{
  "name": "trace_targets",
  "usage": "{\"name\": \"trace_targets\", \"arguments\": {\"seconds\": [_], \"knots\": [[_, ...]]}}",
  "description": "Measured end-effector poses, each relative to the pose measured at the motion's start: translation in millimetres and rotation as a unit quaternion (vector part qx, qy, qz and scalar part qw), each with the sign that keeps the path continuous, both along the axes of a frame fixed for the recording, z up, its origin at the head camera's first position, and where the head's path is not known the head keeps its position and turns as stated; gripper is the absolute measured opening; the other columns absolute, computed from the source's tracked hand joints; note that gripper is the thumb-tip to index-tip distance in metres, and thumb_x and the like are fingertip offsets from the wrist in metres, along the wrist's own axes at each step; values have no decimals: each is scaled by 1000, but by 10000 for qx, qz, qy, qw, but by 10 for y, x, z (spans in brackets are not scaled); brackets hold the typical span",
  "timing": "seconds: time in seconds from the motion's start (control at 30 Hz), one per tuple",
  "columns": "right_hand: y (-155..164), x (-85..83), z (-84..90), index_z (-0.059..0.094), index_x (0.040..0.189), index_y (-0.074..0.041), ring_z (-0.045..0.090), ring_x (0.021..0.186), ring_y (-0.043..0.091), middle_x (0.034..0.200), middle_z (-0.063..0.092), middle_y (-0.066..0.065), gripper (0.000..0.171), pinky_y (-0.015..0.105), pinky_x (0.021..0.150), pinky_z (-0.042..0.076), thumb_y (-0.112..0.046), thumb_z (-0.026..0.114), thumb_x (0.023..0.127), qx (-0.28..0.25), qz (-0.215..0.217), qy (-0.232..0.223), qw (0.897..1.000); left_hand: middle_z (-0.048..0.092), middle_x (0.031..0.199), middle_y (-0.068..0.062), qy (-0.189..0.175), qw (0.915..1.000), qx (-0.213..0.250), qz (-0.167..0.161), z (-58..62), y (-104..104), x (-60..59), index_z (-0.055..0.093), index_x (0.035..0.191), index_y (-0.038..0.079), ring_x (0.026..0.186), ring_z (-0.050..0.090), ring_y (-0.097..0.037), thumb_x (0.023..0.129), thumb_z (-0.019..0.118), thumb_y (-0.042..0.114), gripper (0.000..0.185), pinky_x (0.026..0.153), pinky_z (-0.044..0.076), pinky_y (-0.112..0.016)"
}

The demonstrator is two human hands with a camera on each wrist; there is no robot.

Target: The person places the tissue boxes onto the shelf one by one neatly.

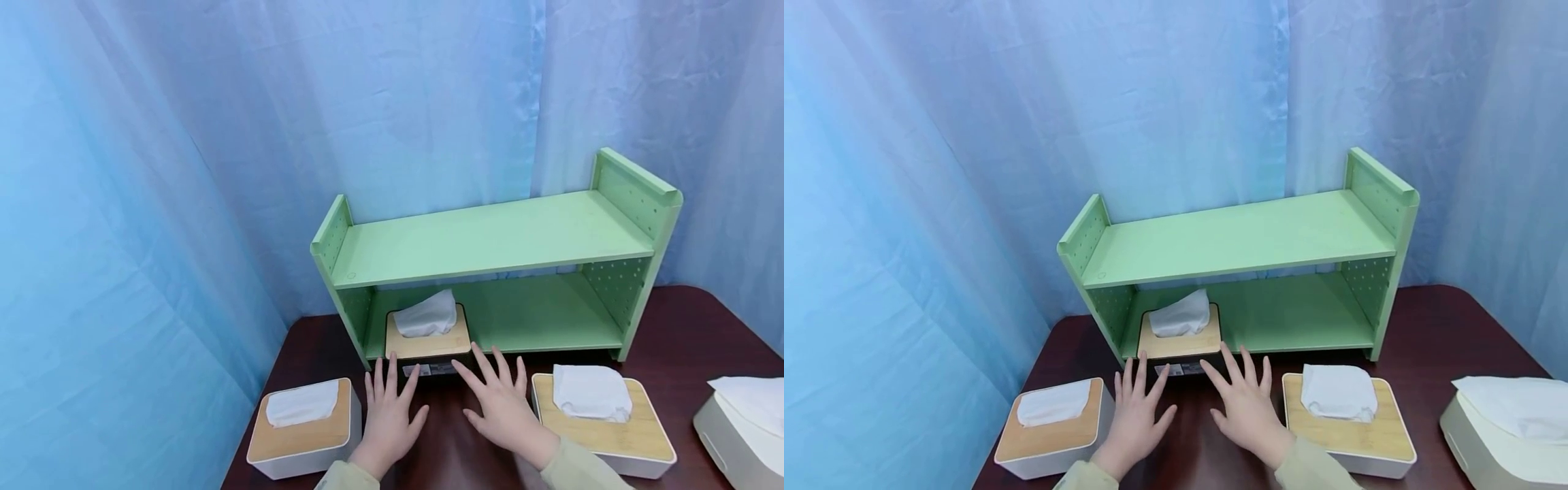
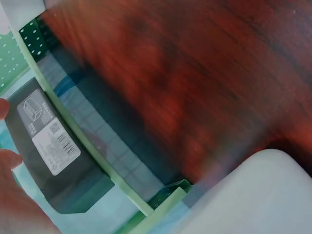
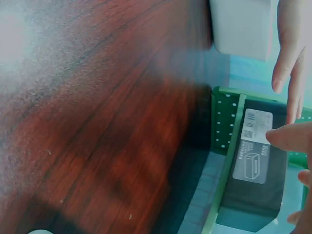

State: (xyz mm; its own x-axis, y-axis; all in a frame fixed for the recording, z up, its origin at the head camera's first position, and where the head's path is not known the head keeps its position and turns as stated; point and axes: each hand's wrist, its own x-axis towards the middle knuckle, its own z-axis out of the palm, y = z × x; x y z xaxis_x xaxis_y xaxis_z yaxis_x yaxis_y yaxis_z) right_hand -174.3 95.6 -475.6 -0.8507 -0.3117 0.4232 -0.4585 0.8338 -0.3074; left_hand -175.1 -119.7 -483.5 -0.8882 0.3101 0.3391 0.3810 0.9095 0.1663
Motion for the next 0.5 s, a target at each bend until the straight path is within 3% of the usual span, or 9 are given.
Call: {"name": "trace_targets", "arguments": {"seconds": [0.17, 0.5], "knots": [[-21, 0, -58, 50, 138, -19, 21, 135, 52, 151, 30, 18, 77, 76, 97, 7, -25, 83, 69, 123, 40, -114, 9999, 16, 157, -16, -437, 9975, -481, 260, -16, 28, -20, 39, 146, 24, 141, 14, -45, 93, 53, 45, 59, 106, 18, -66], [-47, -131, 8, 49, 139, -19, 22, 133, 57, 152, 30, 15, 75, 77, 97, 7, -32, 81, 72, 455, -92, -326, 9984, 21, 156, -15, -411, 9978, -331, 389, 18, 31, -139, 39, 146, 23, 142, 15, -45, 93, 52, 47, 60, 107, 16, -66]]}}
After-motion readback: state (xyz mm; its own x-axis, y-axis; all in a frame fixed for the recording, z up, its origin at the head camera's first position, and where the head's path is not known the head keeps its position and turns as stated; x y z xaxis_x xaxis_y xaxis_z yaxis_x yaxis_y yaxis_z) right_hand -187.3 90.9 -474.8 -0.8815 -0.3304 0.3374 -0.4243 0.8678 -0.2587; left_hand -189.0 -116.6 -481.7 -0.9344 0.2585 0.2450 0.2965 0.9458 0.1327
